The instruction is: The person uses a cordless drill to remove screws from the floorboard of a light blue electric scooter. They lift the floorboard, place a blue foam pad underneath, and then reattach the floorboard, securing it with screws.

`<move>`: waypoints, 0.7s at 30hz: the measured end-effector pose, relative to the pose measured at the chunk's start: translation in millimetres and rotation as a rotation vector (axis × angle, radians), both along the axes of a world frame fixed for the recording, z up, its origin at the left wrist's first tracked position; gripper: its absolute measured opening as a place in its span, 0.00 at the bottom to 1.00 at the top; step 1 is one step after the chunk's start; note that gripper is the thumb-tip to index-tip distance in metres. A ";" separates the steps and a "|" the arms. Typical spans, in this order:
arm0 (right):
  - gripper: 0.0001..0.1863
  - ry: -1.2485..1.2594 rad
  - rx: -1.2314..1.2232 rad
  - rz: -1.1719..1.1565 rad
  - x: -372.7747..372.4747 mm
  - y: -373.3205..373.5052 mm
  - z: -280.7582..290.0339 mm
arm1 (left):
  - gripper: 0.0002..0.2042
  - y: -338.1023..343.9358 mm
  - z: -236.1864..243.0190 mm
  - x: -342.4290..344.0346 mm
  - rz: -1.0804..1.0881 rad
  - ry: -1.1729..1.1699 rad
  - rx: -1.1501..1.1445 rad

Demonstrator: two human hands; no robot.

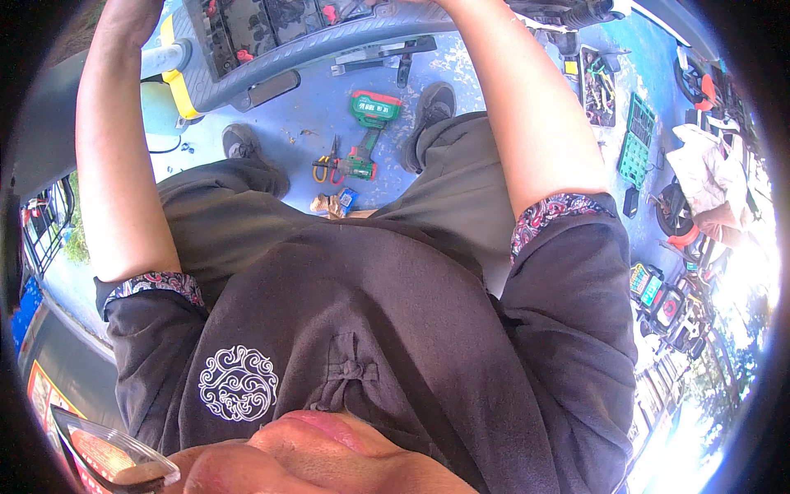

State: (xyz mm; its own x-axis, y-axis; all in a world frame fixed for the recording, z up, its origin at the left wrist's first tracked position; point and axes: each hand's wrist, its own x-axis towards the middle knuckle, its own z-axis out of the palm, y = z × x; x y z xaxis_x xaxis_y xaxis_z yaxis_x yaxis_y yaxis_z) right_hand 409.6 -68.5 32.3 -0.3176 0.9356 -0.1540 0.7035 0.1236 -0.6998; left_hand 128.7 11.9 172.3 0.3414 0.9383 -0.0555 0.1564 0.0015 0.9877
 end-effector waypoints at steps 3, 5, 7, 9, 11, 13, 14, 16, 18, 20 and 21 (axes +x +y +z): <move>0.15 -0.041 0.154 0.025 -3.6 2.1 -6.6 | 0.14 -1.7 -0.4 -1.0 -0.008 0.001 0.009; 0.16 -0.070 0.020 0.056 -3.9 -0.2 7.4 | 0.14 -3.6 -0.4 -2.8 -0.010 0.003 0.018; 0.16 -0.098 0.011 0.042 -2.5 -2.7 11.1 | 0.15 -3.4 0.9 -0.7 -0.019 -0.007 0.033; 0.16 -0.117 0.127 -0.001 -2.9 -2.1 1.8 | 0.15 -9.6 3.2 0.1 -0.042 -0.015 0.069; 0.16 -0.042 0.181 -0.115 -9.2 -1.1 2.9 | 0.15 -7.3 1.5 1.1 -0.061 -0.027 0.072; 0.16 -0.053 0.209 -0.162 -12.1 1.2 2.6 | 0.15 3.2 -0.7 0.8 -0.049 -0.024 -0.007; 0.16 -0.103 0.208 -0.155 -9.7 5.3 -2.5 | 0.15 4.2 -2.0 -1.1 -0.038 -0.018 -0.010; 0.15 -0.240 0.181 -0.098 -4.9 8.8 -17.9 | 0.15 -0.1 -0.8 0.4 -0.036 -0.010 -0.002; 0.15 -0.418 0.134 0.008 -7.8 4.3 -27.4 | 0.15 -4.8 0.0 1.2 -0.035 -0.007 0.005; 0.13 -0.519 0.088 -0.036 -17.0 0.5 -24.9 | 0.15 -6.0 0.3 2.4 -0.041 -0.011 0.007; 0.13 -0.557 0.066 -0.027 -19.5 -1.5 -23.3 | 0.15 -6.3 -0.6 3.0 -0.043 -0.012 0.008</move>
State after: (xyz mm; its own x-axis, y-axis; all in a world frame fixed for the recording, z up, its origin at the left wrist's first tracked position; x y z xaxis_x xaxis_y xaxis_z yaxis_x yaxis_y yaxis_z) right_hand 390.1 -70.1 9.0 -0.1806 0.9557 -0.2324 0.9682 0.1312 -0.2128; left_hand 131.7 5.6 171.7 0.3822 0.9230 -0.0438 0.1443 -0.0128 0.9894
